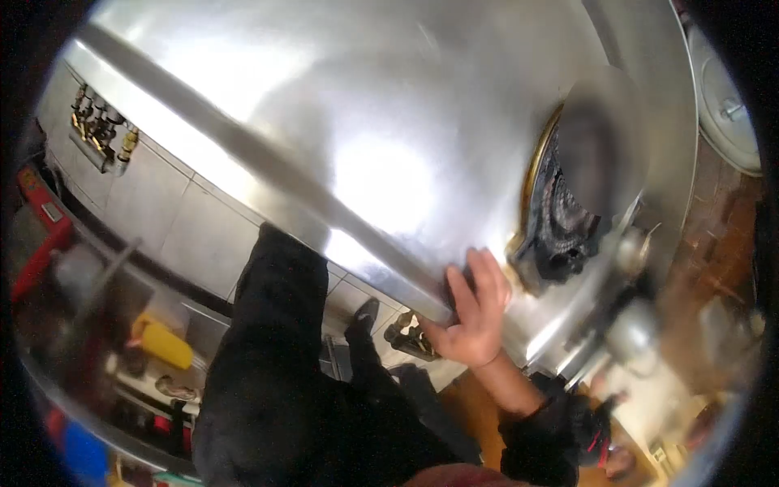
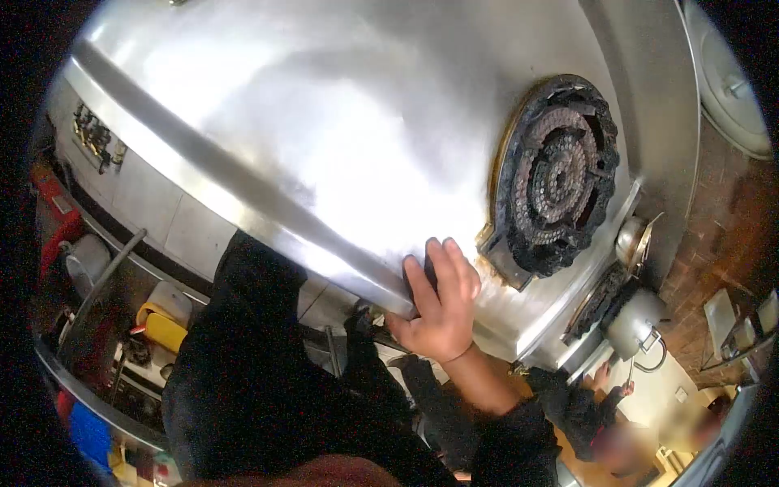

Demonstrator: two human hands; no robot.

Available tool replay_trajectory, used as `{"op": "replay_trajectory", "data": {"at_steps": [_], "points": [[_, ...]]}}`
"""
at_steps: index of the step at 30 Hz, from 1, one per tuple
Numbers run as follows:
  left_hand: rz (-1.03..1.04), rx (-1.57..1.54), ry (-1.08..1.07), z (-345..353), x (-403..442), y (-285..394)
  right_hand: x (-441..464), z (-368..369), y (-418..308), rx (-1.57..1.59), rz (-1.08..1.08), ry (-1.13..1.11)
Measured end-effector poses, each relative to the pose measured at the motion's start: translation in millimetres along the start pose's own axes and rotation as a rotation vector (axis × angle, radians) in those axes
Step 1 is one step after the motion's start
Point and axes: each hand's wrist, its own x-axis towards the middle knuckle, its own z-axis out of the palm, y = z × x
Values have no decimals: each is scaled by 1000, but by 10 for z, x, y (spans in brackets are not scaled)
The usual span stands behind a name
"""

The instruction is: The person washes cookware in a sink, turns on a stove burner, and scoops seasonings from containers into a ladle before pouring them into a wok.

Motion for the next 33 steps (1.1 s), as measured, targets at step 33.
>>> {"op": "replay_trajectory", "data": {"at_steps": [33], "points": [[-284,-1197,737,-1714,-5790,-1506,-411,-57,-44,-78,-160,146]]}}
